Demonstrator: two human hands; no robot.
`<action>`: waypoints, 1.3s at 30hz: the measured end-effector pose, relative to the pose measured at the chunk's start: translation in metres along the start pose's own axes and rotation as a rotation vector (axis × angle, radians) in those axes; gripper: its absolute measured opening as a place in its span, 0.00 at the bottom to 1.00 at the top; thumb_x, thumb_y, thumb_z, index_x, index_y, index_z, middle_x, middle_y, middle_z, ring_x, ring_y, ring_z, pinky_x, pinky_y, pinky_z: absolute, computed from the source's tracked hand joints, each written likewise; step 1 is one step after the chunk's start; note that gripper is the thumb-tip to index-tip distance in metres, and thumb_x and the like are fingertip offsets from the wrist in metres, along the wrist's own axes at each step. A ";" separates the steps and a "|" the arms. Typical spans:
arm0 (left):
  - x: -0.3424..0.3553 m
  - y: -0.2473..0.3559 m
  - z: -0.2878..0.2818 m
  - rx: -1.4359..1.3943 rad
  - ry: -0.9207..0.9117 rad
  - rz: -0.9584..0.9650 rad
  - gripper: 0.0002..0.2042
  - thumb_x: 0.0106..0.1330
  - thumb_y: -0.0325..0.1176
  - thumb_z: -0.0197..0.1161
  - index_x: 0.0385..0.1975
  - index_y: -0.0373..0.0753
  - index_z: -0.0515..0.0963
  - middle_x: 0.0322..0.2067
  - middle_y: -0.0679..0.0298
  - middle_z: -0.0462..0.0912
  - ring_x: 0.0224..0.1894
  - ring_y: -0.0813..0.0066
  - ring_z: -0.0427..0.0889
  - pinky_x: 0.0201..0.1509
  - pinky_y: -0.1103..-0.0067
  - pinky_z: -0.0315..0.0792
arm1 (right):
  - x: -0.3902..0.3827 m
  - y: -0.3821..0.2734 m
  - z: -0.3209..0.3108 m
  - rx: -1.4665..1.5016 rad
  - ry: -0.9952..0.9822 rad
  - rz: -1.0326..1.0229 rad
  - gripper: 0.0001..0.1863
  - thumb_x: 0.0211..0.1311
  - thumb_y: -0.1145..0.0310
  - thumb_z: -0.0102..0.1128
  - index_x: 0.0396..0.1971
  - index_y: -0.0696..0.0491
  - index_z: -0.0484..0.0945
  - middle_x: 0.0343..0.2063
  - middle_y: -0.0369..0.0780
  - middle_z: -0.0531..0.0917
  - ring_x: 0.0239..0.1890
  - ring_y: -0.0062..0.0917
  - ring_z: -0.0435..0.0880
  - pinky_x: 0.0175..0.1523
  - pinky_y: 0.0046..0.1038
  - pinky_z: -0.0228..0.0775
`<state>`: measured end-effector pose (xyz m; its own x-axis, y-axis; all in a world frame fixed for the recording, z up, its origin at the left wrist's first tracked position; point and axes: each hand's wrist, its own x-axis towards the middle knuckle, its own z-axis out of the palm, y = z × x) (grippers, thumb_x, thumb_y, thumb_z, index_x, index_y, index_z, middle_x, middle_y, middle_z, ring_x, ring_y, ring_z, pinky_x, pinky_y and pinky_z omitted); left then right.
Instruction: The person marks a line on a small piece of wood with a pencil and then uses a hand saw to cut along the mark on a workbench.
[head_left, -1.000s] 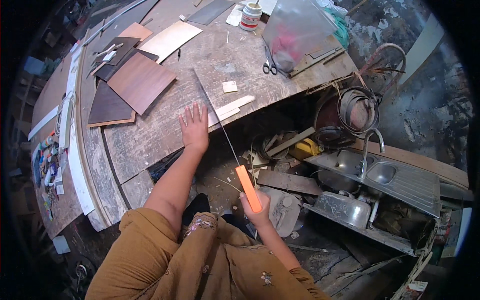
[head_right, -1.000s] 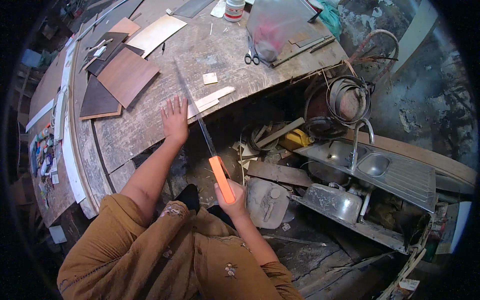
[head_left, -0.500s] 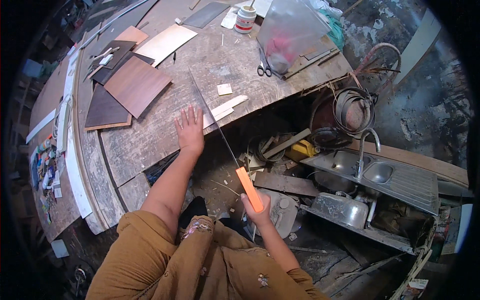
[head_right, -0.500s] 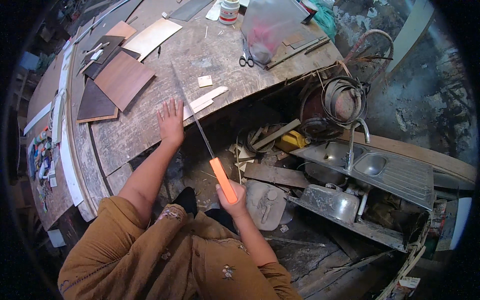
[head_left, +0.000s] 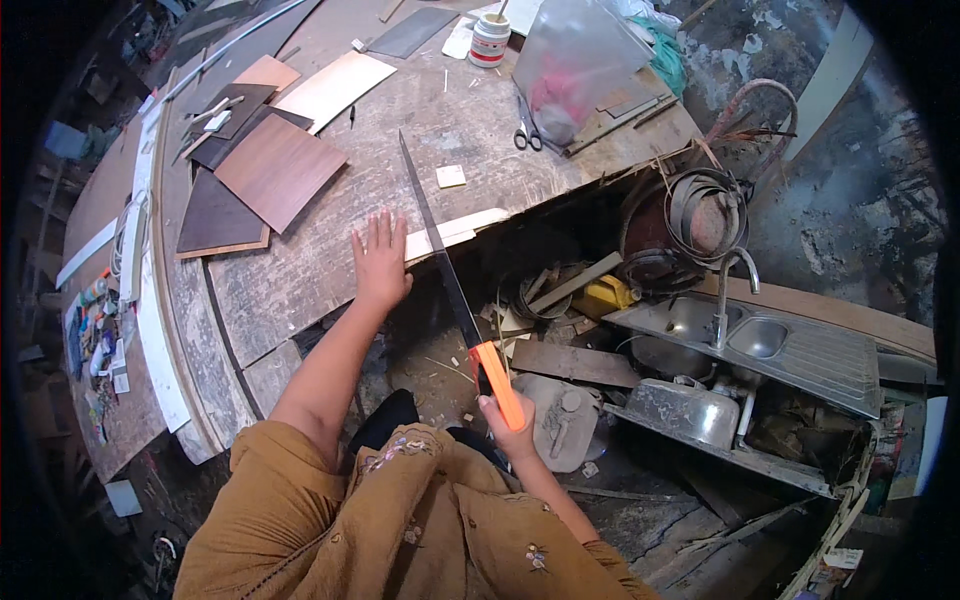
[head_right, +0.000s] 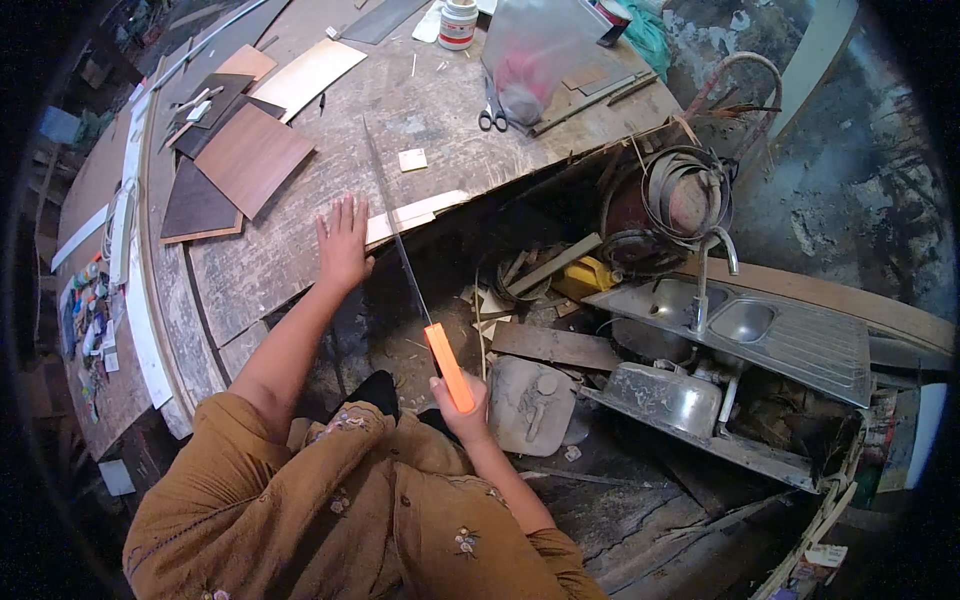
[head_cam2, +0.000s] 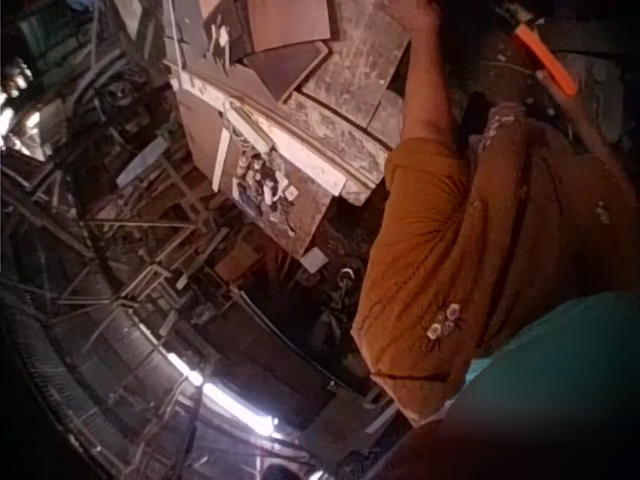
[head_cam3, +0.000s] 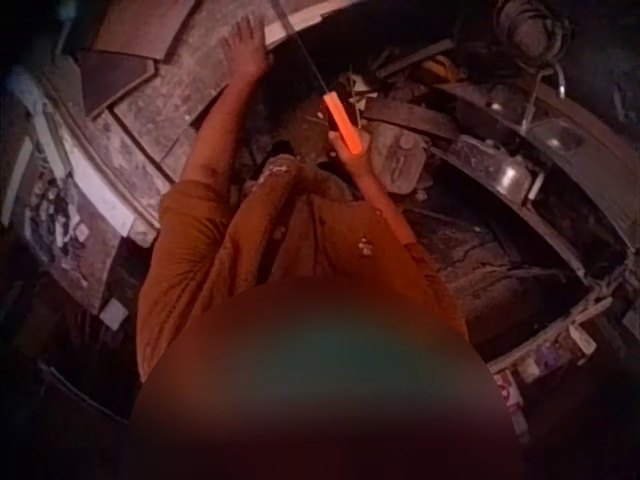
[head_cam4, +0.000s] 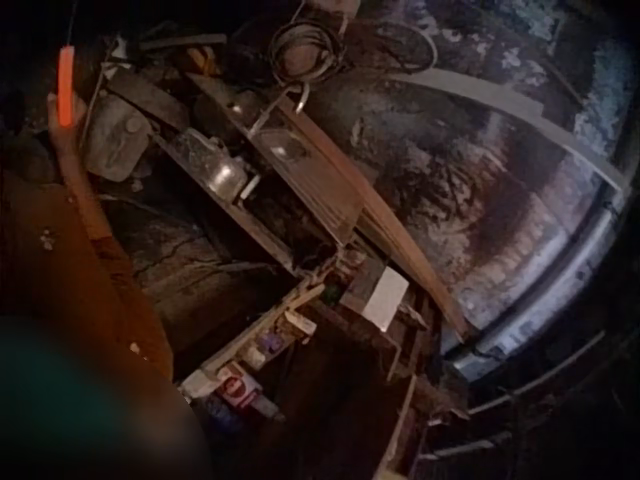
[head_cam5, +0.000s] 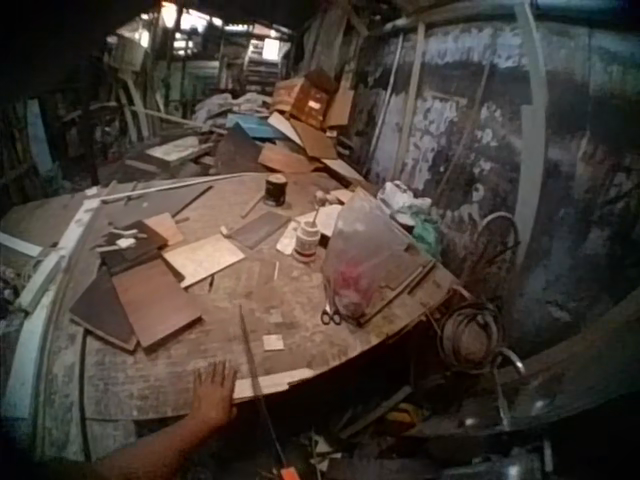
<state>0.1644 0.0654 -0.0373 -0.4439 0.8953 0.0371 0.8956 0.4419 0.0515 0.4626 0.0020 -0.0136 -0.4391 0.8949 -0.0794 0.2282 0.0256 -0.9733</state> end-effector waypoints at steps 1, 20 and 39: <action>0.002 0.005 -0.004 0.027 -0.044 -0.017 0.49 0.41 0.38 0.72 0.67 0.39 0.51 0.68 0.51 0.48 0.71 0.53 0.46 0.69 0.49 0.40 | -0.001 -0.001 0.001 -0.001 0.001 0.002 0.10 0.53 0.71 0.62 0.19 0.59 0.73 0.13 0.39 0.73 0.16 0.25 0.72 0.24 0.27 0.64; 0.017 0.005 0.017 0.091 0.002 -0.044 0.31 0.60 0.28 0.53 0.65 0.37 0.53 0.68 0.49 0.50 0.70 0.54 0.49 0.70 0.55 0.45 | -0.007 -0.019 -0.008 -0.069 -0.044 -0.001 0.10 0.55 0.72 0.62 0.19 0.59 0.72 0.13 0.40 0.70 0.15 0.27 0.69 0.23 0.28 0.63; 0.019 0.013 0.016 0.117 0.027 -0.080 0.29 0.63 0.31 0.49 0.66 0.43 0.54 0.68 0.52 0.51 0.70 0.53 0.49 0.67 0.48 0.45 | 0.005 -0.020 0.007 -0.105 -0.037 -0.064 0.09 0.54 0.73 0.62 0.21 0.59 0.72 0.14 0.41 0.69 0.15 0.28 0.70 0.24 0.28 0.62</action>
<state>0.1680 0.0894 -0.0516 -0.5134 0.8558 0.0642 0.8539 0.5168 -0.0616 0.4498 0.0030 0.0042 -0.4870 0.8730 -0.0274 0.2871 0.1303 -0.9490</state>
